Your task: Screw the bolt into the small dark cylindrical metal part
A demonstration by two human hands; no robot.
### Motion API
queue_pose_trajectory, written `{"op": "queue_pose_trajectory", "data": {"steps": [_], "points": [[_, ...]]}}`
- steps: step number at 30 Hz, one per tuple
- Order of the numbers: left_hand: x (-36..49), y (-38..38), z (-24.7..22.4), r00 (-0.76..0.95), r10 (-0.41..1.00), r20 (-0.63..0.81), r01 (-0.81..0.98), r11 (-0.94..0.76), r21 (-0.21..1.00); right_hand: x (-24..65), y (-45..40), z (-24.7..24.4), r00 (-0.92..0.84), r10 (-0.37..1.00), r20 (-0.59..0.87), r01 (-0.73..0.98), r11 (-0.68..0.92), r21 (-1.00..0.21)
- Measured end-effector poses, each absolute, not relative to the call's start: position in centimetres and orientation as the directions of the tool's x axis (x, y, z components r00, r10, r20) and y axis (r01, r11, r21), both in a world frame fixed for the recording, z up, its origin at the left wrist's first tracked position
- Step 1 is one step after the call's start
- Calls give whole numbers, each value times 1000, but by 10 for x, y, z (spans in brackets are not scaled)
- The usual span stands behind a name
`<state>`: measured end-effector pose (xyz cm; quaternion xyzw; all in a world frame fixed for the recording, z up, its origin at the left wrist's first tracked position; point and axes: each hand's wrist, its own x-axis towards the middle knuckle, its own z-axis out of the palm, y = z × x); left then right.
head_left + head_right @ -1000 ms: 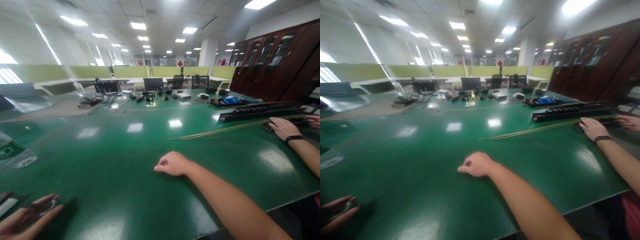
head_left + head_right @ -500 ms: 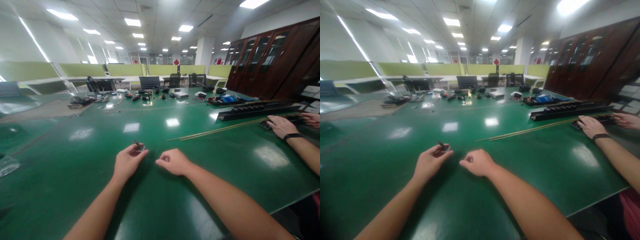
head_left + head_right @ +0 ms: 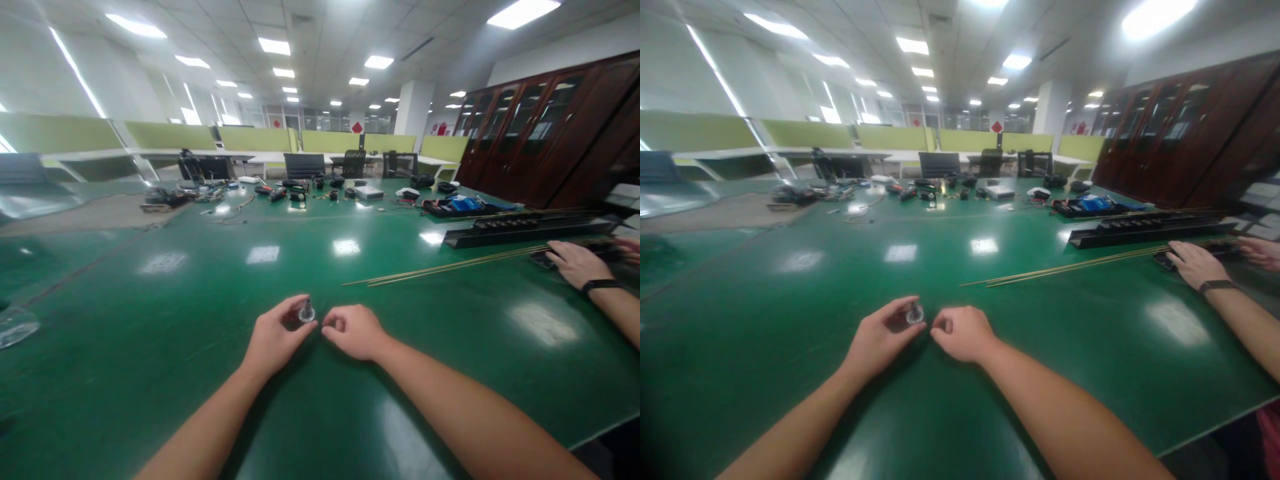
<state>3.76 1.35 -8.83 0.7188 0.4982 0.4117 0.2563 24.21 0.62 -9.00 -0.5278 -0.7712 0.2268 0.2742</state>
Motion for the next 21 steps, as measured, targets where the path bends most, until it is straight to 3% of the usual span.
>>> {"op": "queue_pose_trajectory", "data": {"steps": [8, 14, 21], "points": [[39, 12, -86, 214, 900, 381, 543, -434, 719, 240, 4, -90, -301, 925, 234, 740, 381, -555], [38, 10, -85, 253, 864, 435, 577, -495, 649, 247, 13, -94, -312, 933, 182, 612, 343, -713], [36, 9, -83, 304, 837, 455, 518, -546, 658, 245, 9, -98, -323, 915, 241, 502, 381, -776]]}}
